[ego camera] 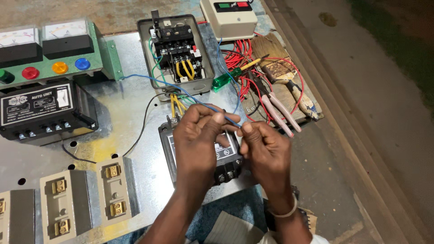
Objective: The person assembles and wires an electrical control panel by connecting insulated wires to various components including meters, contactors, and terminal blocks using a screwdriver and pliers.
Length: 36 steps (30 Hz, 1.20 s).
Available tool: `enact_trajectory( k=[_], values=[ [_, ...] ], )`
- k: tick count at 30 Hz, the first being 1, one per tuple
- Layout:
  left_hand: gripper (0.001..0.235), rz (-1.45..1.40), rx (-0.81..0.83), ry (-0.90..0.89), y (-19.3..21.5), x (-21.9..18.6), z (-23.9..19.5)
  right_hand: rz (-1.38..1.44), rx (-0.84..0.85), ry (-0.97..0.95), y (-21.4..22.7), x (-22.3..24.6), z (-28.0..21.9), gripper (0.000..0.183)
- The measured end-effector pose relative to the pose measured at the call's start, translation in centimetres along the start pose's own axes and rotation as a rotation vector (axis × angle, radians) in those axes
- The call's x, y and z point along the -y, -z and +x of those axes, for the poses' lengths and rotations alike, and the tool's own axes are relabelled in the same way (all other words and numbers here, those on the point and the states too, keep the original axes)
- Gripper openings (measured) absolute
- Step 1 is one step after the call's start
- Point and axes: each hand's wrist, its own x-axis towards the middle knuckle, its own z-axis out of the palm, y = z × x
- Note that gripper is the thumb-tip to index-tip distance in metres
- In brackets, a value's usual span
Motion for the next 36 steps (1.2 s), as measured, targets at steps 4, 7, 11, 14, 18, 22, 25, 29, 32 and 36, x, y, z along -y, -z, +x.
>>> enact_trajectory(
  k=[4,7,11,14,18,22,25,29,32,36],
  values=[
    [0.008,0.947,-0.052,-0.692,-0.5,-1.1,-1.6,-0.219,-0.046,0.099,1.3,0.6,0.6,0.026],
    [0.035,1.216,0.155,-1.112,-0.6,-2.1,-0.6,-0.232,0.039,0.243,1.9,0.5,0.8,0.023],
    [0.037,1.216,0.341,-1.028,0.1,-1.8,1.1,-0.229,0.089,0.268,2.0,0.0,0.7,0.024],
    [0.024,1.178,0.506,-0.808,0.7,-0.9,1.5,-0.246,0.069,0.223,2.2,-0.3,0.5,0.025],
    [0.024,1.209,0.465,-0.757,0.6,-0.1,2.1,-0.266,0.07,0.09,3.1,-1.0,1.8,0.028],
    [0.021,1.274,0.371,-0.698,0.5,0.1,2.2,-0.626,-0.065,0.173,7.4,-1.9,4.2,0.049],
    [0.01,1.16,0.317,-0.654,0.2,0.2,2.1,-1.165,-0.066,0.243,9.4,-4.1,5.9,0.07],
    [0.009,1.187,0.316,-0.6,-0.5,0.1,1.9,-1.135,0.063,-0.012,8.9,-5.8,7.3,0.074],
    [0.011,1.158,0.285,-0.652,-0.5,0.0,1.5,-1.166,0.066,-0.106,8.0,-5.9,8.1,0.067],
    [0.018,1.158,0.284,-0.639,-0.5,-0.1,1.3,-1.188,0.026,-0.139,8.2,-6.7,8.3,0.039]
  ],
)
